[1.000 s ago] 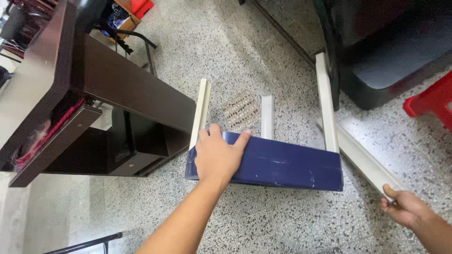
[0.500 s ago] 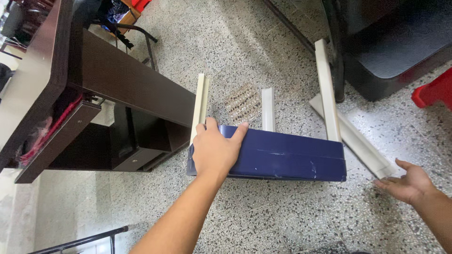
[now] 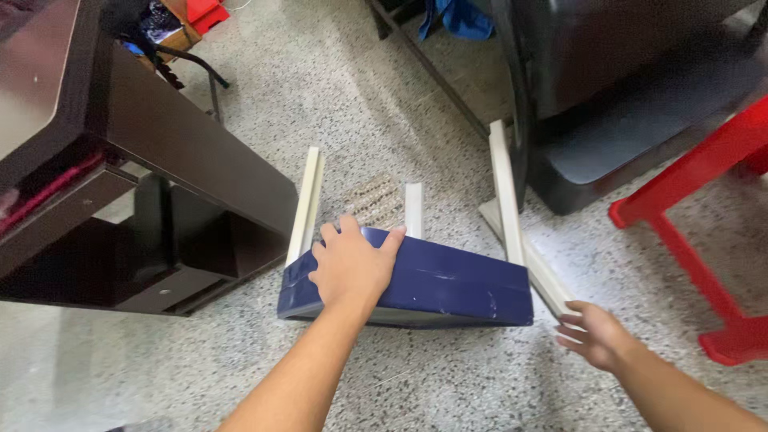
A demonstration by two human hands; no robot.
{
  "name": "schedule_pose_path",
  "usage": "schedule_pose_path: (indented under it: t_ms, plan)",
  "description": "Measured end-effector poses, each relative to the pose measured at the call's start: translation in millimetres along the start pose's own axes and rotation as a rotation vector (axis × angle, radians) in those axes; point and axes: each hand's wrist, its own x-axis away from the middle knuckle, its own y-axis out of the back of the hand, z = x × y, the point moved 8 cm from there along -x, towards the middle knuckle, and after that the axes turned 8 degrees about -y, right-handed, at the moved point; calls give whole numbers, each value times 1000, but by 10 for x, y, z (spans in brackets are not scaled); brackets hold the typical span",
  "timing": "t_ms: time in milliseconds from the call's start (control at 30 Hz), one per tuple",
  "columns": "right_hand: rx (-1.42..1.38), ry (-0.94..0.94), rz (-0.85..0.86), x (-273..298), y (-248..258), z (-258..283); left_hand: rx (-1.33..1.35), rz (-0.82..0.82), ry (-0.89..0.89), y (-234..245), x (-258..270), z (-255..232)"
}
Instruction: The person flips a blue plastic stool upside down and removes its four white legs one by one. The legs are placed on the floor beside the stool seat. The person then picks up the legs and attempts to reinsert them into the seat, but the clip ends before the stool is fully reassembled.
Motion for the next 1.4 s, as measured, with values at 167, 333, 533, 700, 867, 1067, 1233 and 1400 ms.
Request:
schedule_pose_path:
  t_ms: [167,333,533,700,867,1067,1233,1400]
  plan:
    - [179,46,29,590,-482,138,39,10,-4,38,36,77]
    - [412,107,68,1001,-866,178,86,-8,-13,83,100,312]
    - [609,98,21,1054,-1027,93,150,-83,-30,120,218,739]
    - [598,154,102,1111,-1301,103,184,-110,-29,179,290,1119]
    - [553,282,173,1242,-1726,351,203,-145,-56,191,439,1430]
    - [685,279,109,1288,-1951,388,262,-234,-195,205,559,1717]
    - [612,279,225,1404,-2051,141,339,-178,-190,156,526,2137]
    - [504,456,134,1621,-2205,97,340,-241,-211,-10,515,2422]
